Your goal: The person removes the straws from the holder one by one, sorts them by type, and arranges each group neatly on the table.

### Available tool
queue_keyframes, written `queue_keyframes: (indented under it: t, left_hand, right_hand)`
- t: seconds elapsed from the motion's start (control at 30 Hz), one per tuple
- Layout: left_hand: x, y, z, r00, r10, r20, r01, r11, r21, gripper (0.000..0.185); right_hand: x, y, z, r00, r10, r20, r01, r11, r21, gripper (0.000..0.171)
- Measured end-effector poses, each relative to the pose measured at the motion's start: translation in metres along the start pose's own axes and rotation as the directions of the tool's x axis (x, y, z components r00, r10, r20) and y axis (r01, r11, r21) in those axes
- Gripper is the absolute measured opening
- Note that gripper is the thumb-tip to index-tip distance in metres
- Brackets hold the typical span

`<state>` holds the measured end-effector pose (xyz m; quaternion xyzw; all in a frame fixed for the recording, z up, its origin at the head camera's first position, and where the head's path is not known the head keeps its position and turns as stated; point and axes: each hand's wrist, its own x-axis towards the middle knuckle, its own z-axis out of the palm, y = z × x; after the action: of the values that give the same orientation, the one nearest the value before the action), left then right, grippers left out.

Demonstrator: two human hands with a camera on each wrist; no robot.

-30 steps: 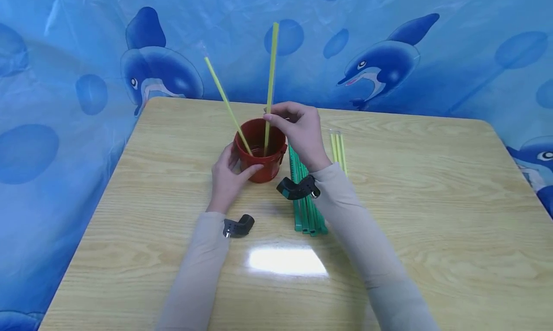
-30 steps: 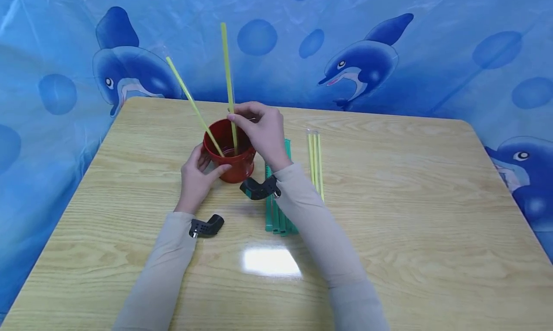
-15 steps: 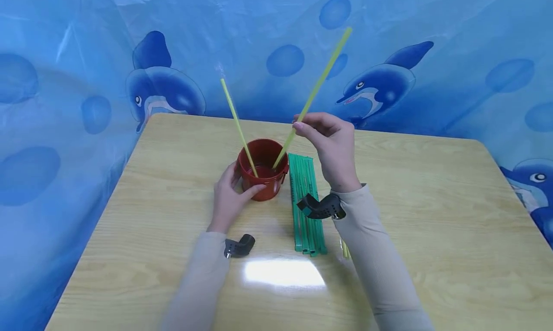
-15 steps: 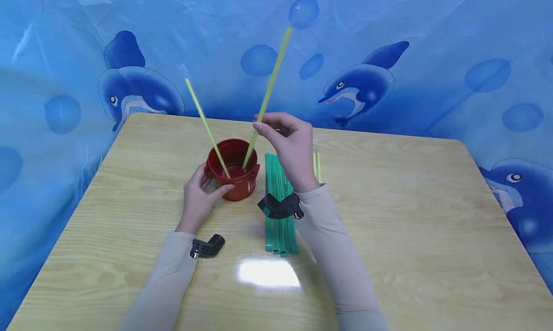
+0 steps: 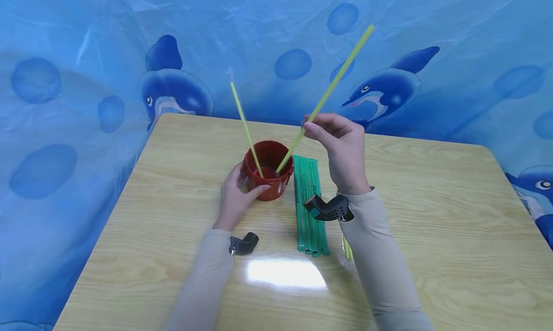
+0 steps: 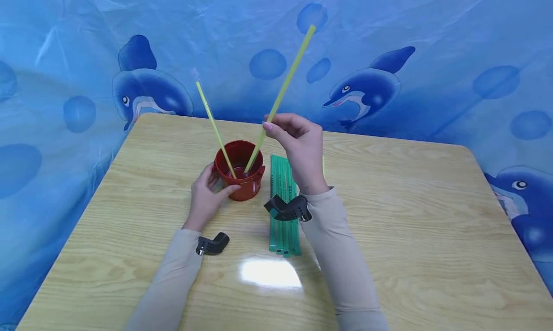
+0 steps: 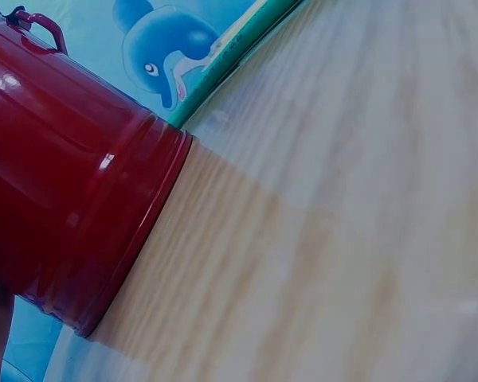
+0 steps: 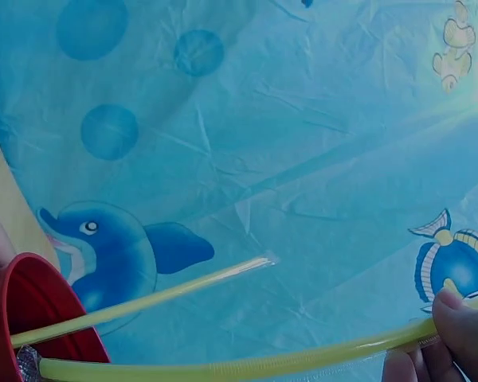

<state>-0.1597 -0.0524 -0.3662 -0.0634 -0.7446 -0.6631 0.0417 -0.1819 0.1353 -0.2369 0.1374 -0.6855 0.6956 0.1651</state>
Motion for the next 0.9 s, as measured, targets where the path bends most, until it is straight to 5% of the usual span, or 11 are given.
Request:
queue_keyframes:
  t: [0.23,0.5,0.9]
  left_hand:
    - [0.014,-0.001,-0.003,1.0,-0.001,0.017,0.001,1.0,0.001,0.066]
    - [0.029,-0.037,0.002,0.999,0.021,0.047,-0.019,0.999,-0.04,0.072]
    - [0.034,-0.048,-0.013,0.999,0.036,0.007,-0.036,0.999,-0.009,0.072]
  right_hand:
    - [0.003,-0.004,-0.007,0.999,-0.015,-0.038,0.016,0.999,0.028,0.009]
    - [-0.004,-0.008,-0.02,0.996,-0.046,-0.077,0.047,0.999,0.021,0.014]
    - [-0.027,0.003,-0.061,0.991,0.052,-0.125,-0.049,0.998,0.028,0.008]
